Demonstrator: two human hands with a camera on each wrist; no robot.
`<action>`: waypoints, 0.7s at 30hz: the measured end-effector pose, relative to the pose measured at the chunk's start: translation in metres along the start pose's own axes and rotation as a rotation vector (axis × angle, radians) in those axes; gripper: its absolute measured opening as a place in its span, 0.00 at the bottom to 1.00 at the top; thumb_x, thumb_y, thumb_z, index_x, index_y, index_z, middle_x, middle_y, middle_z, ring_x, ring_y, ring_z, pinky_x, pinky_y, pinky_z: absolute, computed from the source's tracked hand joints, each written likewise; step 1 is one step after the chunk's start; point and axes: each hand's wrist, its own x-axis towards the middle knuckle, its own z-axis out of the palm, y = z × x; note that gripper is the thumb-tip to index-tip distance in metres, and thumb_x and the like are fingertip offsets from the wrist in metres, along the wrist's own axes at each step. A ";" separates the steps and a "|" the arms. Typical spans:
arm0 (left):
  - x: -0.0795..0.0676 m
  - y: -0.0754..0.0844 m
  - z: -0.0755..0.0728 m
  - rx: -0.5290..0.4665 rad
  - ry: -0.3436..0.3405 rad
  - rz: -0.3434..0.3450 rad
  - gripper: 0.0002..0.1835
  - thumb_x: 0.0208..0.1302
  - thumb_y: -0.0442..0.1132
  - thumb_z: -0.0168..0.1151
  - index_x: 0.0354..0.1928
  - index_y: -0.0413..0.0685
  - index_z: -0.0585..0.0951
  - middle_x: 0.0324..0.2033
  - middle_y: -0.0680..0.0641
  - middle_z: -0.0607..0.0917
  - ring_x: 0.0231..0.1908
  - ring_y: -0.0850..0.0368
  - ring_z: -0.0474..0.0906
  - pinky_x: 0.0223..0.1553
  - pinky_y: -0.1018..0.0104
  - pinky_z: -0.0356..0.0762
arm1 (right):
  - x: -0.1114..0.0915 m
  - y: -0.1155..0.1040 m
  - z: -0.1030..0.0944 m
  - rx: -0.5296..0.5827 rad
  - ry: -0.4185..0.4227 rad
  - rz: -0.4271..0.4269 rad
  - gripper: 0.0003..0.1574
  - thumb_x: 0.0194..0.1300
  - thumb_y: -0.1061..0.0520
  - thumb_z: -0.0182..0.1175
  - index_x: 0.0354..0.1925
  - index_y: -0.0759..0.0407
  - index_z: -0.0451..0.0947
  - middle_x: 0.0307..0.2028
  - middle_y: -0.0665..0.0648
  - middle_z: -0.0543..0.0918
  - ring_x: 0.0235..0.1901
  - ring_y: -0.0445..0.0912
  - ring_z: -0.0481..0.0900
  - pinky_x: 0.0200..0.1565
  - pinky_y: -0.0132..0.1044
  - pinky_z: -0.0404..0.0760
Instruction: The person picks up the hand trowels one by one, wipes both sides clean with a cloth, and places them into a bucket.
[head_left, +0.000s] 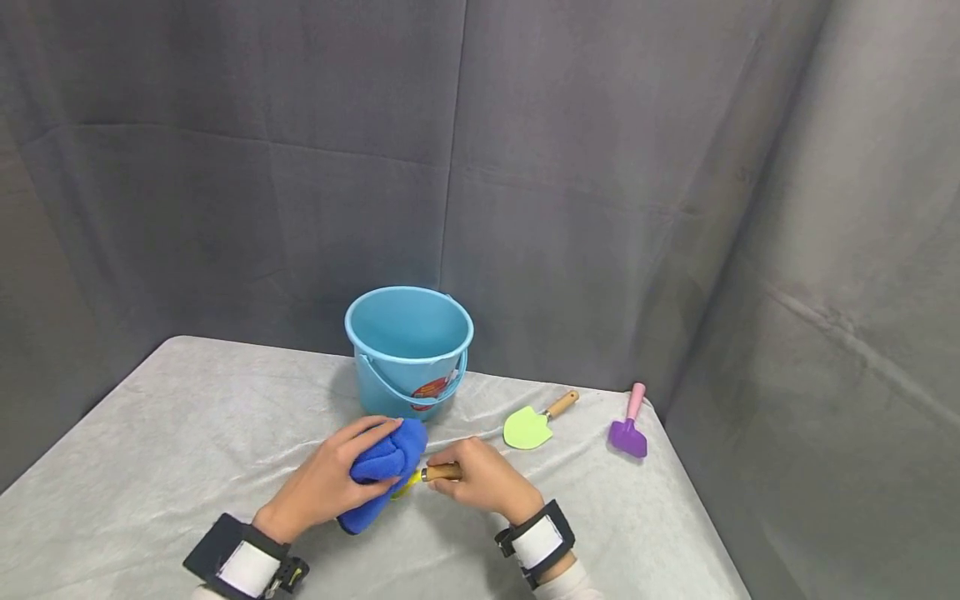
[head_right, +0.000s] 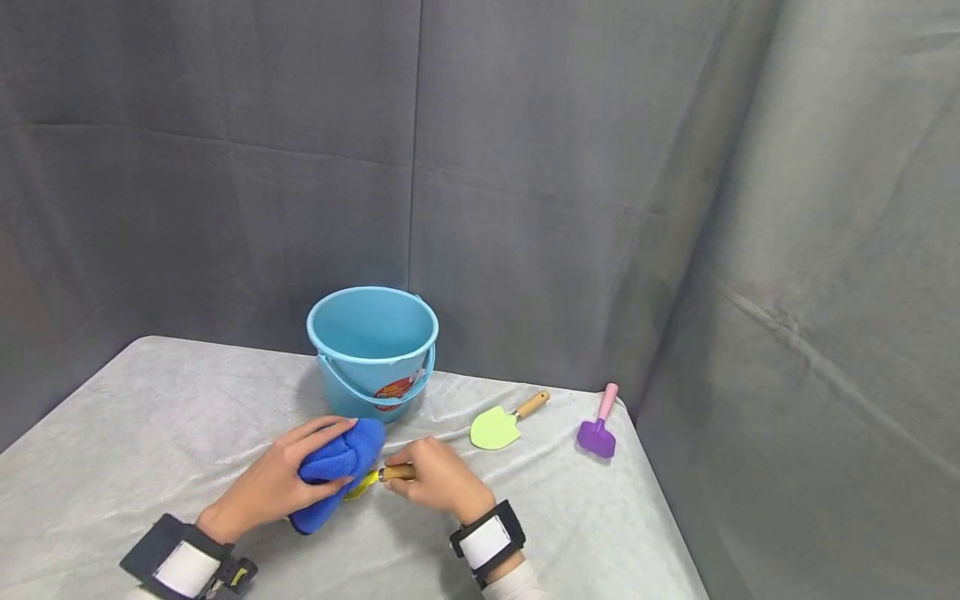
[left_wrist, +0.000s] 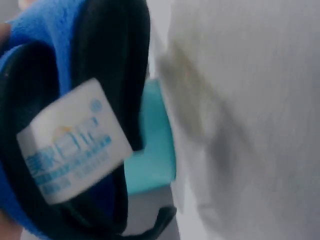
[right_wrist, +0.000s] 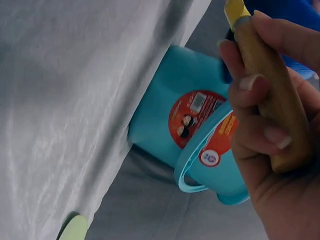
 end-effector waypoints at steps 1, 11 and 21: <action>0.000 0.002 0.003 -0.002 -0.015 -0.001 0.42 0.49 0.44 0.82 0.68 0.50 0.76 0.61 0.47 0.80 0.57 0.49 0.81 0.53 0.49 0.83 | 0.000 -0.001 0.001 -0.006 0.003 -0.011 0.09 0.61 0.58 0.72 0.42 0.53 0.89 0.32 0.41 0.88 0.27 0.27 0.76 0.30 0.22 0.74; -0.005 0.009 0.021 -0.010 -0.123 0.076 0.42 0.47 0.43 0.83 0.67 0.55 0.78 0.68 0.48 0.76 0.68 0.38 0.70 0.63 0.30 0.67 | 0.001 -0.002 0.006 -0.127 0.053 -0.102 0.07 0.59 0.58 0.70 0.36 0.46 0.88 0.30 0.39 0.84 0.31 0.27 0.76 0.34 0.22 0.74; -0.004 0.013 0.020 0.120 -0.168 0.126 0.41 0.43 0.40 0.83 0.65 0.57 0.81 0.62 0.46 0.81 0.59 0.46 0.80 0.56 0.47 0.80 | -0.002 -0.002 -0.001 -0.099 0.098 -0.097 0.09 0.60 0.59 0.70 0.37 0.45 0.88 0.31 0.40 0.83 0.30 0.29 0.75 0.33 0.23 0.73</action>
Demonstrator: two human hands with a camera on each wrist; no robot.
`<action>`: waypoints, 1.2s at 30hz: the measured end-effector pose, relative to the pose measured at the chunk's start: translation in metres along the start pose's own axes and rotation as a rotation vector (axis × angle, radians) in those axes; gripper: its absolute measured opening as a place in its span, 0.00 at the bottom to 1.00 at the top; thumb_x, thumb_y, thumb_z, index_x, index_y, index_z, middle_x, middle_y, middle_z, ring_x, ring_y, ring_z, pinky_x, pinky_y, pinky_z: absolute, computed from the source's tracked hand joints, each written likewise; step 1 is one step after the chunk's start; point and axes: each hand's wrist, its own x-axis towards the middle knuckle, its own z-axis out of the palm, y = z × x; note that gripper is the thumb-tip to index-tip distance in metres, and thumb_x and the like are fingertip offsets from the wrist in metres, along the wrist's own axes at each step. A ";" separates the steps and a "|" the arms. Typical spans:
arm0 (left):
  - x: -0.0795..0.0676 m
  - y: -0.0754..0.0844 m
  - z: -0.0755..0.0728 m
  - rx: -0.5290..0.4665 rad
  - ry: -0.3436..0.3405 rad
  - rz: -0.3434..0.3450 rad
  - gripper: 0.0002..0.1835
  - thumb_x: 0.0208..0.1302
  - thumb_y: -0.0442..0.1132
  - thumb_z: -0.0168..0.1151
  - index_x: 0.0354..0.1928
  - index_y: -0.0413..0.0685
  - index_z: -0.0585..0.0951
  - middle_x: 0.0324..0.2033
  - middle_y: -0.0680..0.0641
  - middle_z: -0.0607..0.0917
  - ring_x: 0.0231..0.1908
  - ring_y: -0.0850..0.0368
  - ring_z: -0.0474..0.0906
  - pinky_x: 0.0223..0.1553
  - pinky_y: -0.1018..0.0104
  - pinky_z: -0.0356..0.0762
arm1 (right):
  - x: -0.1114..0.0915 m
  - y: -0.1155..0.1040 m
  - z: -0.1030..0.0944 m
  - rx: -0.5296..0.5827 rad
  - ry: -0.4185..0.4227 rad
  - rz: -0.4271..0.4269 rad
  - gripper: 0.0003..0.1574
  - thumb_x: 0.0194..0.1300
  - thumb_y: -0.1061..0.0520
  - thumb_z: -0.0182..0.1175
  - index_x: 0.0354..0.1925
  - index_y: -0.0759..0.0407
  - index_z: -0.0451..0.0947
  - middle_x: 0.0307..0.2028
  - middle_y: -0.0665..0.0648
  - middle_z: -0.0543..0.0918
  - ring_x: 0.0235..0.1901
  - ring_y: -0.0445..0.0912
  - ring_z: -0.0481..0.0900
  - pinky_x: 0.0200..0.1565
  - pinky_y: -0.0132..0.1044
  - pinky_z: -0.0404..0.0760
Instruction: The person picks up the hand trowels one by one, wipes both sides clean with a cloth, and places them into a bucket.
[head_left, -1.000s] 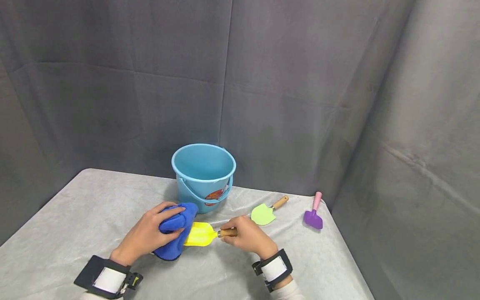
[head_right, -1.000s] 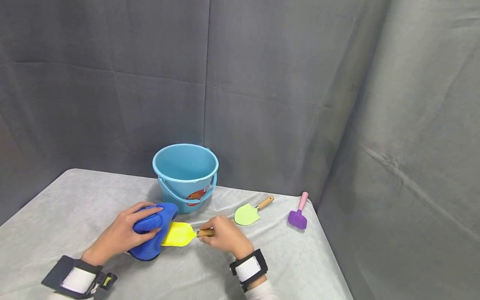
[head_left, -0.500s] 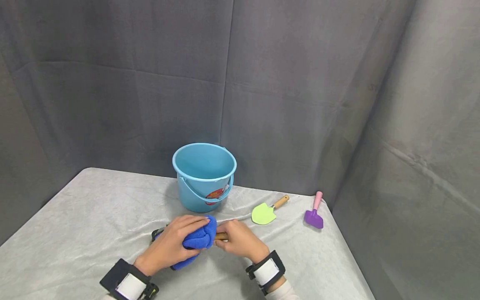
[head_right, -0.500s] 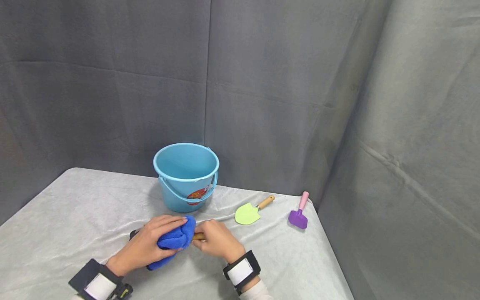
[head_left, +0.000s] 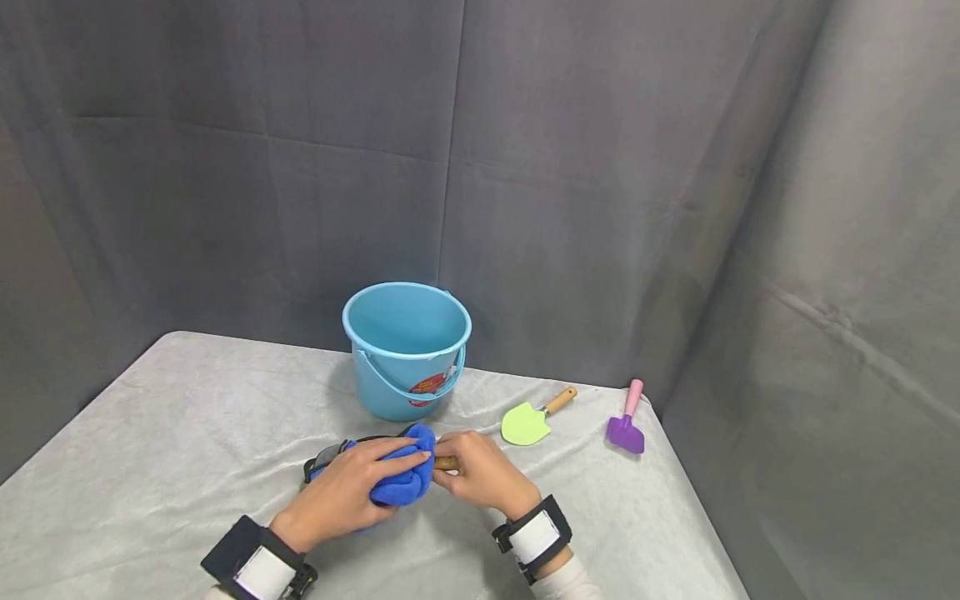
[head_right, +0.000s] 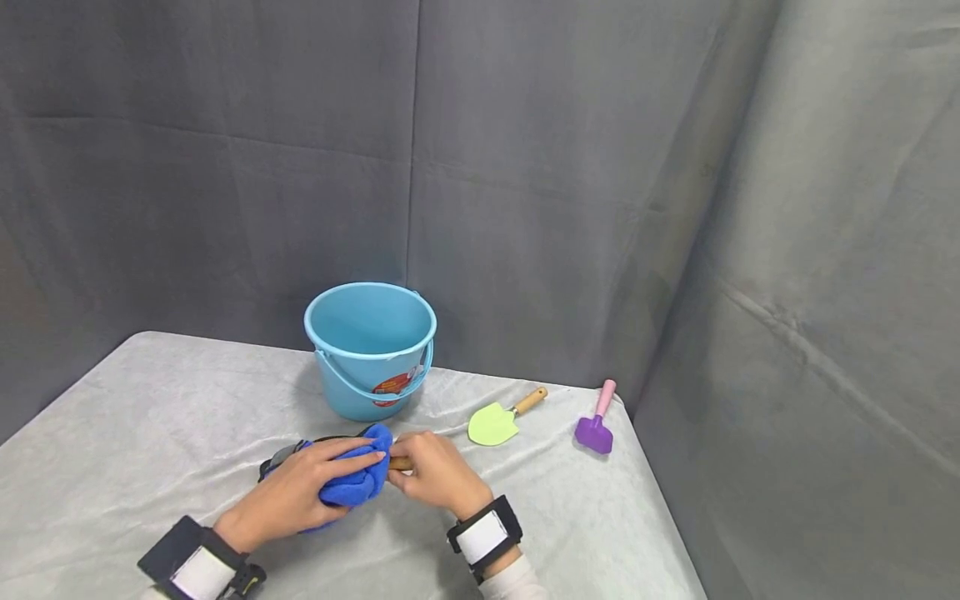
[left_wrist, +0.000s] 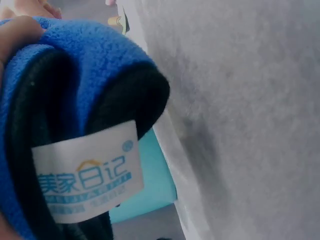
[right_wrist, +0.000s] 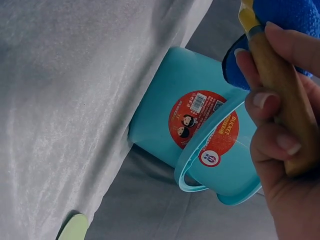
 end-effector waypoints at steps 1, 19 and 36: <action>0.000 -0.001 0.000 0.010 0.005 0.005 0.41 0.42 0.40 0.83 0.64 0.57 0.81 0.61 0.45 0.81 0.59 0.46 0.80 0.56 0.47 0.80 | 0.000 0.000 0.000 0.002 0.001 -0.002 0.09 0.60 0.59 0.70 0.38 0.45 0.88 0.31 0.40 0.83 0.31 0.29 0.76 0.33 0.22 0.73; -0.002 -0.009 0.000 0.000 -0.038 -0.052 0.39 0.41 0.38 0.83 0.62 0.57 0.83 0.58 0.47 0.83 0.56 0.50 0.82 0.54 0.49 0.81 | -0.001 0.000 -0.001 -0.035 0.006 0.019 0.12 0.62 0.55 0.72 0.45 0.48 0.89 0.35 0.42 0.88 0.33 0.30 0.79 0.32 0.24 0.74; -0.004 -0.016 -0.006 -0.015 -0.101 -0.160 0.32 0.45 0.36 0.82 0.57 0.50 0.85 0.56 0.43 0.84 0.55 0.44 0.82 0.53 0.46 0.81 | -0.004 0.003 -0.007 -0.075 0.025 0.060 0.14 0.62 0.55 0.73 0.46 0.55 0.89 0.37 0.47 0.89 0.34 0.34 0.81 0.34 0.28 0.78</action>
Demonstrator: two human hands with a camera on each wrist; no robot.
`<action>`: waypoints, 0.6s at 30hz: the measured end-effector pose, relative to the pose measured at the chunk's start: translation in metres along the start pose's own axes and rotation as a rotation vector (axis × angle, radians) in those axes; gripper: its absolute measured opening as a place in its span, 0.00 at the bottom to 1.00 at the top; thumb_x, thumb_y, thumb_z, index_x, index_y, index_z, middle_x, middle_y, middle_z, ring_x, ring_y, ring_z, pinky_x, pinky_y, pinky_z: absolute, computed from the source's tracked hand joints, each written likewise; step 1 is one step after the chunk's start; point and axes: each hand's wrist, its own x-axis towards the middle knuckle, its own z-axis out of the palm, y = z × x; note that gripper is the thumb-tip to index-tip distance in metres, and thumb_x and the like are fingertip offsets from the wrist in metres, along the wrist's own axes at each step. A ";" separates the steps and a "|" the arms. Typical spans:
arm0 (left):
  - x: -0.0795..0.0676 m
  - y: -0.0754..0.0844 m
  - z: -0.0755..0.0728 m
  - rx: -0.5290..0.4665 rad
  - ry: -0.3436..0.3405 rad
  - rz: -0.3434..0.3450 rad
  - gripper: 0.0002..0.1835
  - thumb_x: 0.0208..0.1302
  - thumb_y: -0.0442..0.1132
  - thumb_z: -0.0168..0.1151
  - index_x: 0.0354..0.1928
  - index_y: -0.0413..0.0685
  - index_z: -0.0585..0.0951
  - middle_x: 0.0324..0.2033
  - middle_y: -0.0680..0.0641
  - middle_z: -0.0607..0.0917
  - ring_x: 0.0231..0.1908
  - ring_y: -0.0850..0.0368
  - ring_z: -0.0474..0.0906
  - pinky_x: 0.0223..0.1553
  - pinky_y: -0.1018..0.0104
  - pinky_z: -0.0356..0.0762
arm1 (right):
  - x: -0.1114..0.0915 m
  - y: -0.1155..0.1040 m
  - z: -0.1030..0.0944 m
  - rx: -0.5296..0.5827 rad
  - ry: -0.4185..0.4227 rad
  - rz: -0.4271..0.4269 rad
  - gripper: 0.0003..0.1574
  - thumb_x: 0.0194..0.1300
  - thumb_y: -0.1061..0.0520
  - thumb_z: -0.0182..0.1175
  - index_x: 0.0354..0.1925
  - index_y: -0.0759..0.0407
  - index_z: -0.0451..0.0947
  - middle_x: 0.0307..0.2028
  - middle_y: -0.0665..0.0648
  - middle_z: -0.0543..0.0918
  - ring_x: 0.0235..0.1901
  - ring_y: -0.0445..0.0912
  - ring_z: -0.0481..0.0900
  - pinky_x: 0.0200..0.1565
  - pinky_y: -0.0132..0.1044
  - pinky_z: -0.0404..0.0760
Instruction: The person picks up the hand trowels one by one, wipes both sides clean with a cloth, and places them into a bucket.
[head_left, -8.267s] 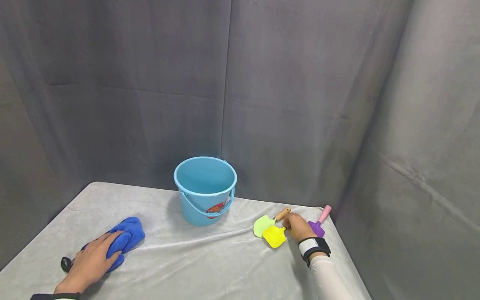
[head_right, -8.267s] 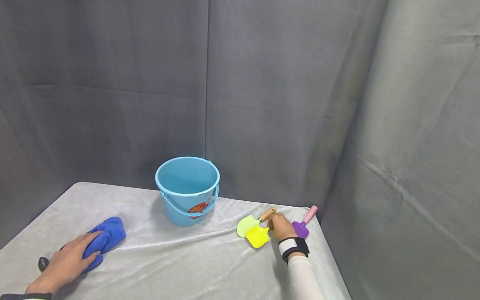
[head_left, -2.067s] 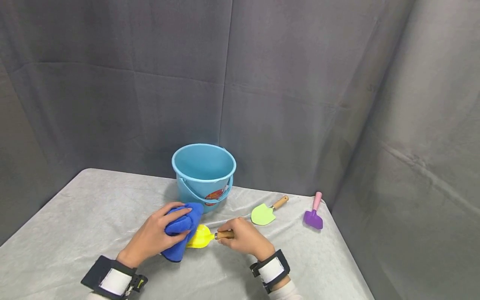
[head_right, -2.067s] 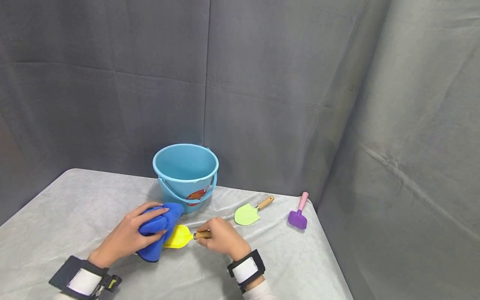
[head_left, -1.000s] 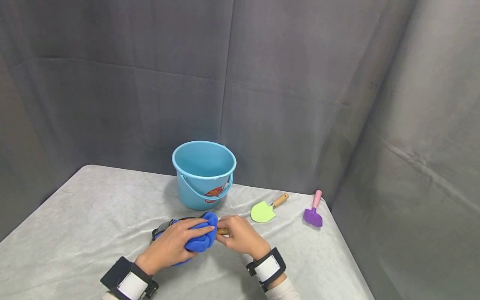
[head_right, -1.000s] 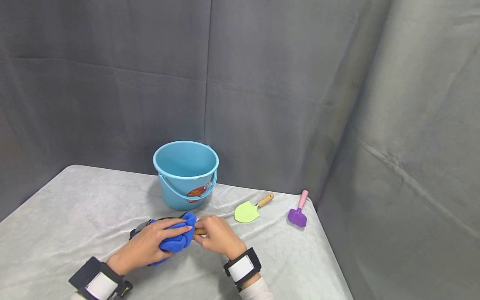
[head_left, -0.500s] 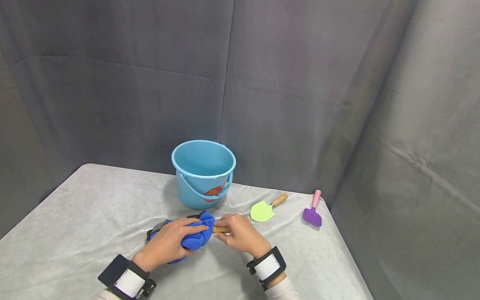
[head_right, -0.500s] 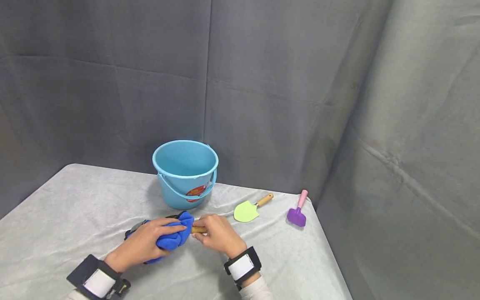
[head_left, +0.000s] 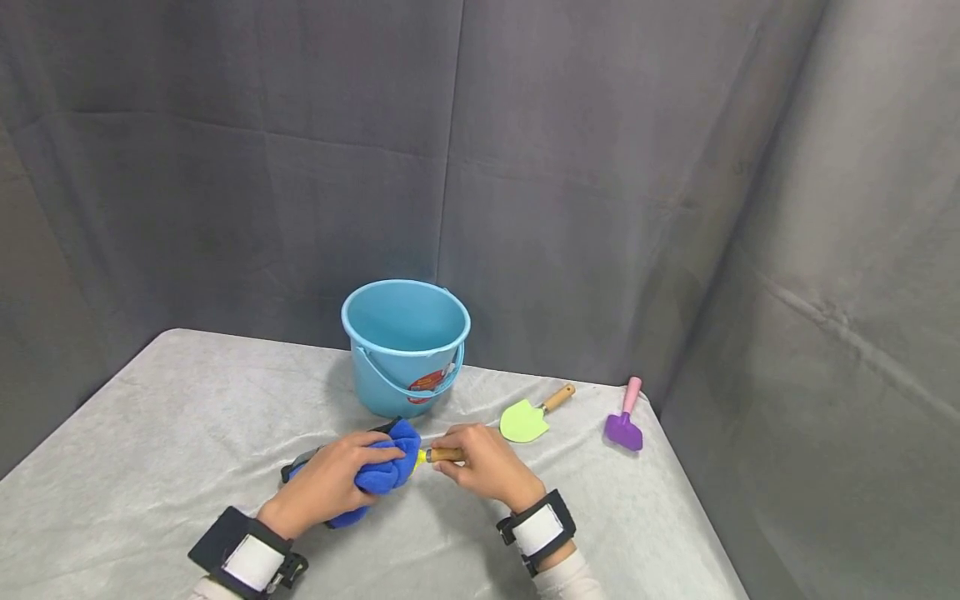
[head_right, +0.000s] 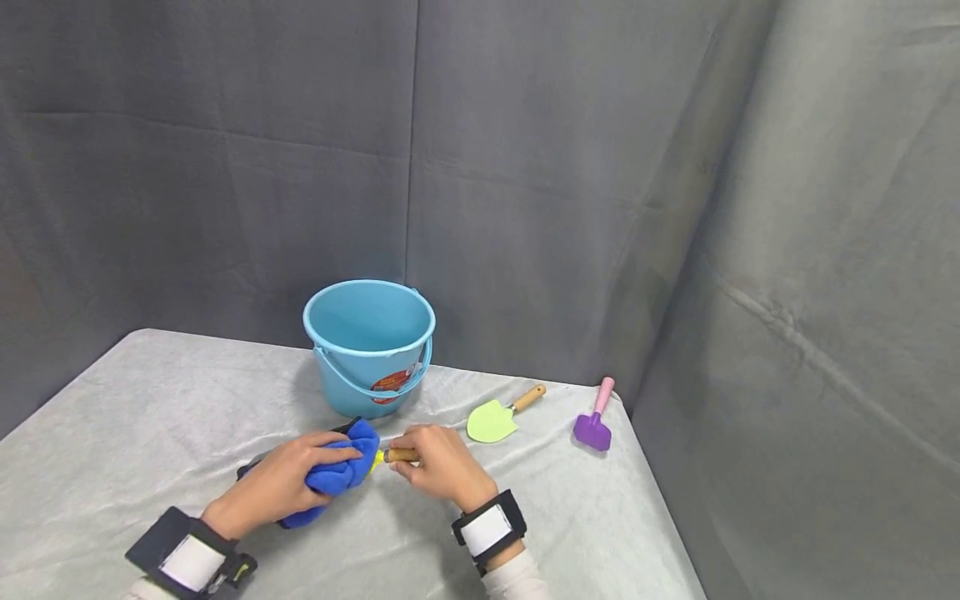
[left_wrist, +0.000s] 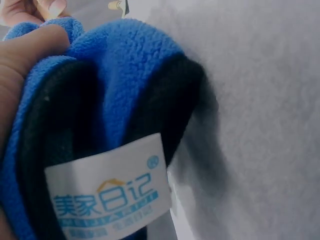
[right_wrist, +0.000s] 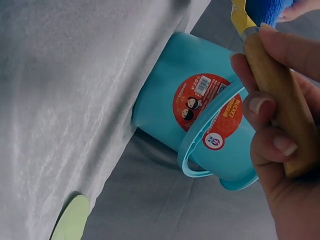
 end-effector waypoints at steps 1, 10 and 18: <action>0.000 -0.001 -0.001 -0.008 0.000 -0.001 0.32 0.45 0.35 0.82 0.57 0.49 0.86 0.56 0.43 0.84 0.55 0.44 0.82 0.54 0.47 0.81 | 0.000 0.001 0.000 -0.001 0.001 0.001 0.14 0.62 0.55 0.73 0.46 0.55 0.89 0.38 0.47 0.89 0.35 0.34 0.82 0.35 0.28 0.79; 0.000 -0.009 -0.011 -0.101 -0.029 -0.047 0.30 0.48 0.30 0.79 0.57 0.45 0.85 0.56 0.39 0.83 0.56 0.39 0.80 0.54 0.44 0.81 | -0.002 0.004 -0.006 0.007 0.019 0.019 0.13 0.62 0.54 0.73 0.45 0.54 0.89 0.37 0.45 0.89 0.37 0.34 0.83 0.39 0.30 0.81; -0.003 -0.015 -0.013 -0.110 0.017 -0.028 0.29 0.47 0.30 0.79 0.56 0.45 0.86 0.55 0.41 0.84 0.55 0.42 0.81 0.55 0.45 0.80 | -0.003 0.004 -0.013 0.069 0.000 0.040 0.15 0.62 0.55 0.73 0.48 0.56 0.89 0.40 0.47 0.90 0.41 0.35 0.85 0.42 0.30 0.82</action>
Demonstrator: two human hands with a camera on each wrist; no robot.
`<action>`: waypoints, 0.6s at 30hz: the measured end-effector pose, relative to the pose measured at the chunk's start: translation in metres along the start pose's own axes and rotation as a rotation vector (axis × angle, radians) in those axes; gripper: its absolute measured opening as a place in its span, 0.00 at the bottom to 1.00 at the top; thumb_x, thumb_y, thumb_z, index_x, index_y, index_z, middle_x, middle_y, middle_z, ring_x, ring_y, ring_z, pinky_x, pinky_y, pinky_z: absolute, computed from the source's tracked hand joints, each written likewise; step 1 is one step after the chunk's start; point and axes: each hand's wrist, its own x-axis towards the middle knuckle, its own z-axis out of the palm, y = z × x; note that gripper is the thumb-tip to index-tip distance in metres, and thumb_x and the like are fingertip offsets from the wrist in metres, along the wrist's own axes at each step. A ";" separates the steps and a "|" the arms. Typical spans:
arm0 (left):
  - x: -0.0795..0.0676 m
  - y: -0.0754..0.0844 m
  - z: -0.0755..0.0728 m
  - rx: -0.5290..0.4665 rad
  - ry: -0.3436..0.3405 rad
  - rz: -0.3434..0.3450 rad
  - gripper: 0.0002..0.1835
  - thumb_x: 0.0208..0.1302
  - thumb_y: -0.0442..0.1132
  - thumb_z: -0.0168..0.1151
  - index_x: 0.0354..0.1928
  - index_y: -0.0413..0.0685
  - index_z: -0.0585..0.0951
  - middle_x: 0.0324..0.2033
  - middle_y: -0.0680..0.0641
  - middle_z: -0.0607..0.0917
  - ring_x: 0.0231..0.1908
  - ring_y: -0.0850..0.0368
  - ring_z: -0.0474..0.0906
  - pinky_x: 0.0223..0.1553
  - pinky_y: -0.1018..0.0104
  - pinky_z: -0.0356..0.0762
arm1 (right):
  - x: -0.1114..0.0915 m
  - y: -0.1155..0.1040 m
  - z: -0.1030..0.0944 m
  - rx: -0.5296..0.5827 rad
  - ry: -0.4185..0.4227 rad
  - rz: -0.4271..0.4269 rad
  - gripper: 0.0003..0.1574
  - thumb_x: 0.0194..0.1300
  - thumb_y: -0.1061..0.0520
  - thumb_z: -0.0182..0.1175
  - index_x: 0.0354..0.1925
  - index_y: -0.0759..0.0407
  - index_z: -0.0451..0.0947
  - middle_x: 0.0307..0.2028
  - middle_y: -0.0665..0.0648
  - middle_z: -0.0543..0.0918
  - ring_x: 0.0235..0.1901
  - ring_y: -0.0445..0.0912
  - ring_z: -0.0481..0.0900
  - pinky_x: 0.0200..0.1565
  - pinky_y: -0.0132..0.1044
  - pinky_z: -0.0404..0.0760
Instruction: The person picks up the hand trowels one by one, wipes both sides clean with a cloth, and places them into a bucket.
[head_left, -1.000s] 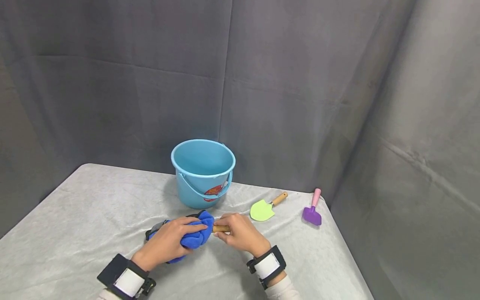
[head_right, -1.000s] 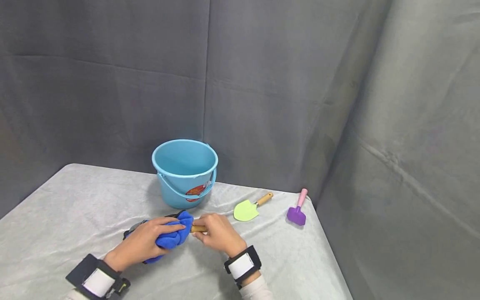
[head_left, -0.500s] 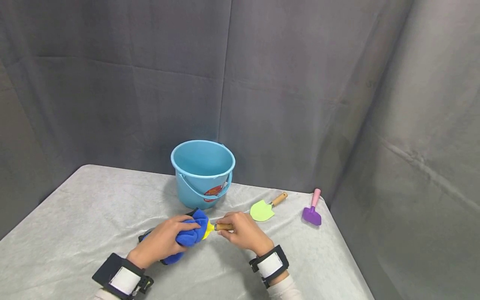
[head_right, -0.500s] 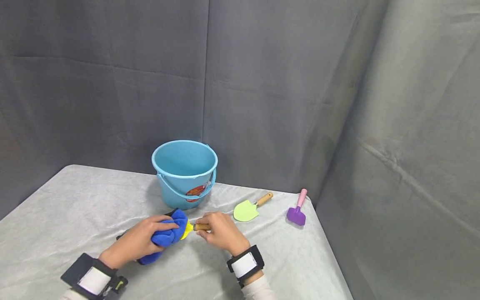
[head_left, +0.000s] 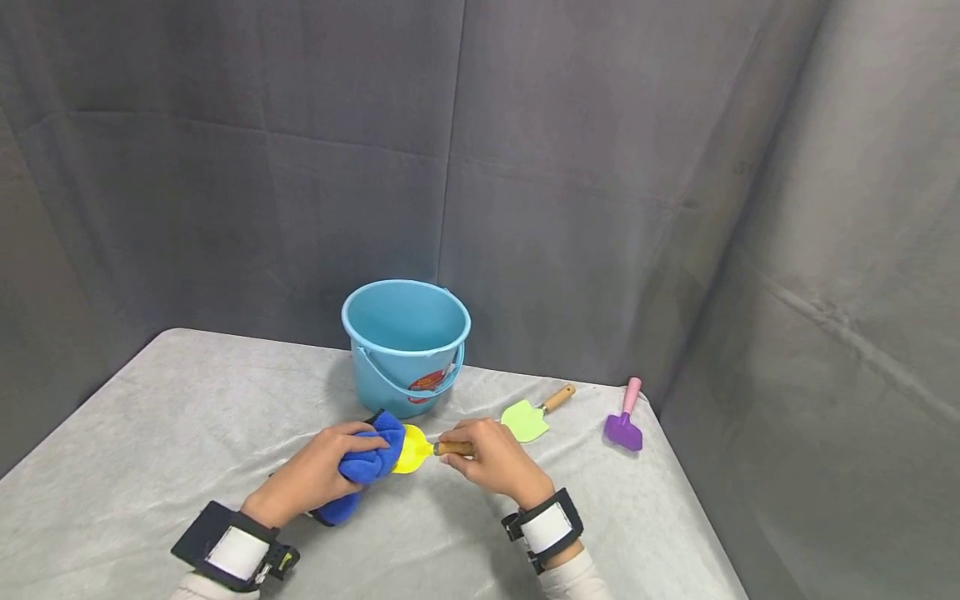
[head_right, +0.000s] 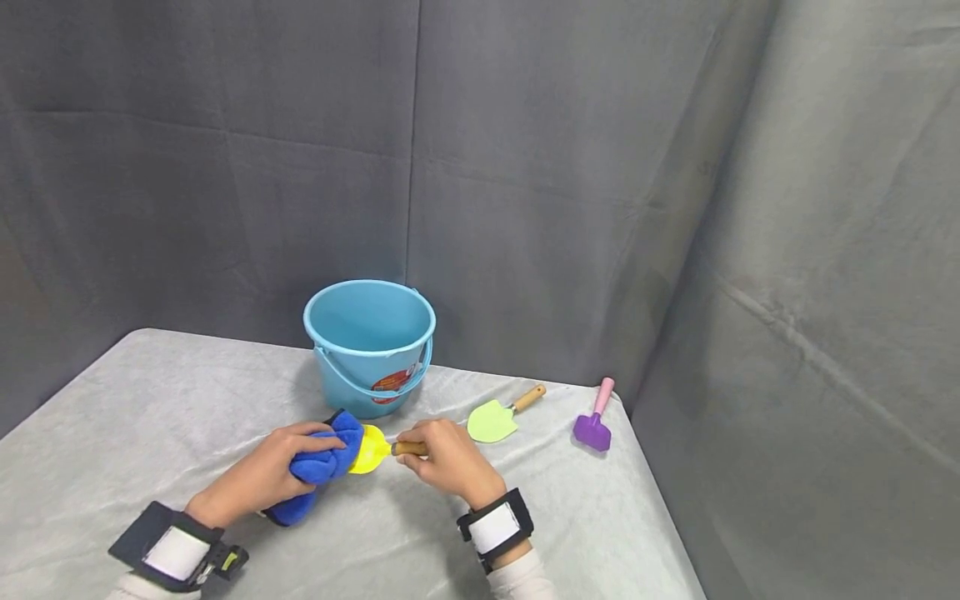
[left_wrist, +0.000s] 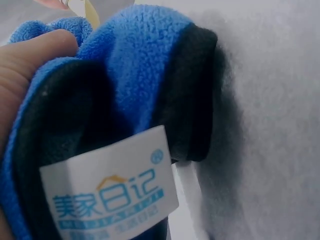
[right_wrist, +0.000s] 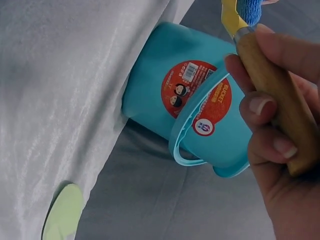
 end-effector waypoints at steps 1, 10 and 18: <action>-0.001 -0.001 -0.001 -0.002 0.001 -0.002 0.29 0.47 0.30 0.79 0.56 0.45 0.86 0.55 0.41 0.84 0.55 0.42 0.81 0.55 0.45 0.80 | 0.000 0.000 -0.001 0.000 0.000 0.005 0.15 0.62 0.55 0.73 0.47 0.55 0.89 0.40 0.46 0.90 0.41 0.35 0.85 0.43 0.31 0.82; -0.005 -0.008 -0.011 -0.001 0.010 -0.031 0.31 0.46 0.26 0.77 0.57 0.45 0.85 0.55 0.40 0.83 0.55 0.41 0.82 0.53 0.46 0.81 | -0.005 0.002 -0.009 0.045 0.008 0.038 0.14 0.62 0.56 0.73 0.47 0.56 0.89 0.40 0.47 0.89 0.40 0.35 0.84 0.43 0.33 0.83; -0.013 -0.026 -0.028 -0.078 0.054 -0.107 0.33 0.43 0.22 0.75 0.57 0.47 0.84 0.54 0.39 0.84 0.52 0.41 0.81 0.48 0.46 0.82 | -0.008 0.005 -0.017 0.202 0.017 0.042 0.16 0.61 0.60 0.73 0.49 0.59 0.88 0.41 0.50 0.90 0.40 0.36 0.85 0.44 0.30 0.84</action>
